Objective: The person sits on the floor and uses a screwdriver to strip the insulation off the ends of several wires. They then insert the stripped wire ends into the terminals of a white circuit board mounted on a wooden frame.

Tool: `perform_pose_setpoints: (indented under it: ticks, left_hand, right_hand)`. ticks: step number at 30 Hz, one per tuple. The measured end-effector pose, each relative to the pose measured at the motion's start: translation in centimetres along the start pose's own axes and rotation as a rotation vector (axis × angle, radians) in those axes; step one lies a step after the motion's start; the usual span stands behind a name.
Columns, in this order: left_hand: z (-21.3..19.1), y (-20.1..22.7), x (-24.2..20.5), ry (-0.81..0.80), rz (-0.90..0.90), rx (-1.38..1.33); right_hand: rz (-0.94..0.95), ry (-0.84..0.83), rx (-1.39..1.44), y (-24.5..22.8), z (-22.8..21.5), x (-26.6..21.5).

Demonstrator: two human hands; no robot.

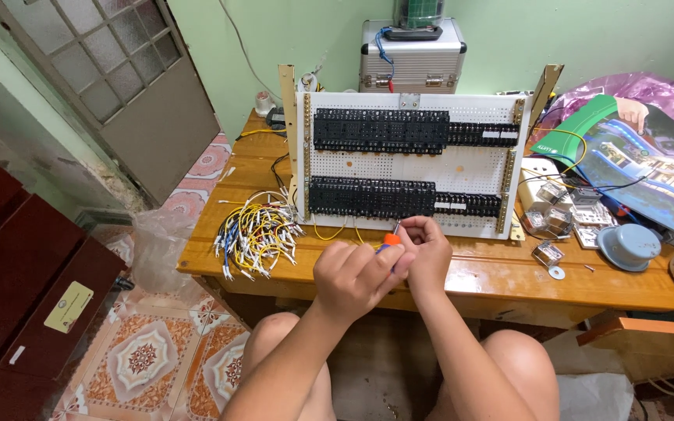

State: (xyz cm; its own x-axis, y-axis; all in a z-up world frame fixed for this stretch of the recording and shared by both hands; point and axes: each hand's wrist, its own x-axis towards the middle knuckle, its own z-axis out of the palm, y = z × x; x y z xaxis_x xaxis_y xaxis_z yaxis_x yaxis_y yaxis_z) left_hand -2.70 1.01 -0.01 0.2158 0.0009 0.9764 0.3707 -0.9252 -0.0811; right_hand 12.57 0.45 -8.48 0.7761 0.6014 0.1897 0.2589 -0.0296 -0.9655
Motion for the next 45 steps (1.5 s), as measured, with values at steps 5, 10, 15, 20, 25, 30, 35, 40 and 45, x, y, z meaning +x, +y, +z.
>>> perform_pose_setpoints:
  ticks: [5, 10, 15, 20, 25, 30, 35, 40, 45]
  left_hand:
    - [0.0, -1.6, -1.3, -0.011, -0.073, -0.082]
    - [-0.6, -2.2, -1.5, 0.012, -0.036, -0.066]
    - [-1.9, -2.6, -1.7, 0.025, -0.043, -0.113]
    - [-2.3, -3.2, -1.8, 0.052, -0.061, -0.102]
    - [-2.1, -3.3, -1.7, 0.044, -0.062, -0.108]
    - [-1.6, -3.5, -2.1, 0.025, -0.103, -0.145]
    - [-1.5, -3.5, -2.0, 0.025, -0.129, -0.167]
    - [-1.2, -3.6, -2.5, 0.020, -0.140, -0.177]
    - [-1.1, -3.6, -2.8, 0.011, -0.163, -0.197]
  right_hand:
    - [-0.013, -0.016, -0.071, -0.2, 0.1, 0.2]
    - [-0.008, -0.025, -0.058, -1.3, -0.2, -0.1]
    - [-0.053, -0.010, -0.050, -1.1, 0.0, -0.1]
    - [-0.061, 0.008, -0.098, -1.5, 0.1, -0.6]
    - [-0.064, 0.003, -0.109, -0.5, 0.3, -0.3]
    - [-0.081, -0.020, -0.109, -0.3, 0.1, -0.3]
    - [-0.045, -0.012, -0.050, 0.6, 0.0, 0.1]
    - [-0.056, -0.003, -0.023, 0.2, -0.2, -0.2]
    - [0.008, -0.026, 0.085, -0.1, -0.1, 0.0]
